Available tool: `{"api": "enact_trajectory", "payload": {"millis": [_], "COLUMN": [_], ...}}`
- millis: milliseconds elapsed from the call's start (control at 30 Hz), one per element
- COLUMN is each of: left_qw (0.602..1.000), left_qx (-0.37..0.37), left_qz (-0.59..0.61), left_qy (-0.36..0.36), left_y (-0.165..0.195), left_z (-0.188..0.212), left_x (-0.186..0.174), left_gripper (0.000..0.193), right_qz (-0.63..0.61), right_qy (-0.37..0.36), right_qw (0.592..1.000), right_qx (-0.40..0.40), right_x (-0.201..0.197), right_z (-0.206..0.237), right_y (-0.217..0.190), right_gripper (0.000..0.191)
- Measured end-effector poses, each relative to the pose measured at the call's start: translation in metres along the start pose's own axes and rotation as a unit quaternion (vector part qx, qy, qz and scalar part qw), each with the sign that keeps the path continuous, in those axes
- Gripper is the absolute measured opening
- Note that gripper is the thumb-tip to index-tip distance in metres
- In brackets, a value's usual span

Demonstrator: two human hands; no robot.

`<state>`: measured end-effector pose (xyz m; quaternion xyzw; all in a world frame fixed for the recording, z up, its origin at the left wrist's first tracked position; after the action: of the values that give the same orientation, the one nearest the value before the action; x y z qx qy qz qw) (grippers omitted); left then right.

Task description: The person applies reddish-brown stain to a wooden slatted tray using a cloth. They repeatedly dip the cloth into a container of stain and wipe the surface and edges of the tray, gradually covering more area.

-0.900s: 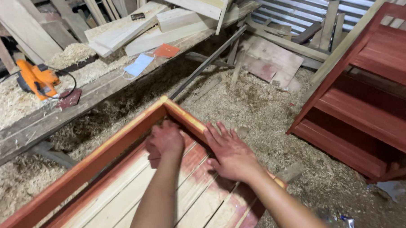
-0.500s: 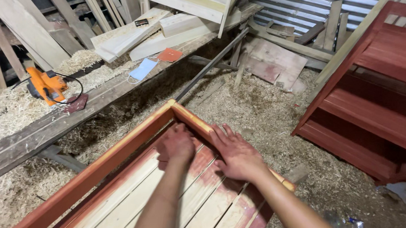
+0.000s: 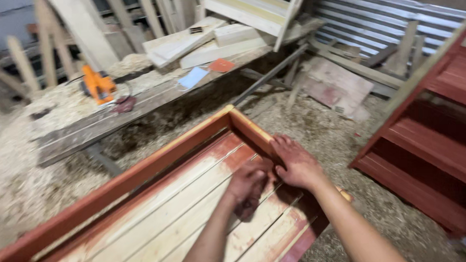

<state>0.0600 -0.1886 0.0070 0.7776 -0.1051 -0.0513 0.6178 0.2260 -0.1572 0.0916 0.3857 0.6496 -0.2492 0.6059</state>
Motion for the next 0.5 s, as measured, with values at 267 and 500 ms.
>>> {"api": "enact_trajectory", "payload": {"millis": [267,500], "left_qw": [0.849,0.841], "left_qx": [0.039,0.154], "left_qz": [0.503,0.448], "left_qy": [0.154,0.26], "left_y": [0.059,0.096], "left_z": [0.203,0.33], "left_x": [0.001,0.064], "left_gripper": [0.043,0.045], "right_qz": [-0.23,-0.588], "right_qy": [0.225,-0.184], "right_qw": [0.943,0.783], "right_qx": [-0.086,-0.077], "right_x": [0.013,0.064], "right_z": [0.064,0.189], "right_y": [-0.069,-0.187], "right_gripper": [0.045,0.042]}}
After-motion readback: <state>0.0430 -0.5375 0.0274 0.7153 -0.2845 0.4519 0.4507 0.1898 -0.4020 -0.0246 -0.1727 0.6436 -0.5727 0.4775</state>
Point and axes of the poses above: each hand's wrist, its own z-axis away from the middle knuckle, its own x-axis out of the palm, y = z × x, the point moved 4 cm from there along -z, towards the middle knuckle, and after that the axes turned 13 degrees about z, right-handed, at the moved point
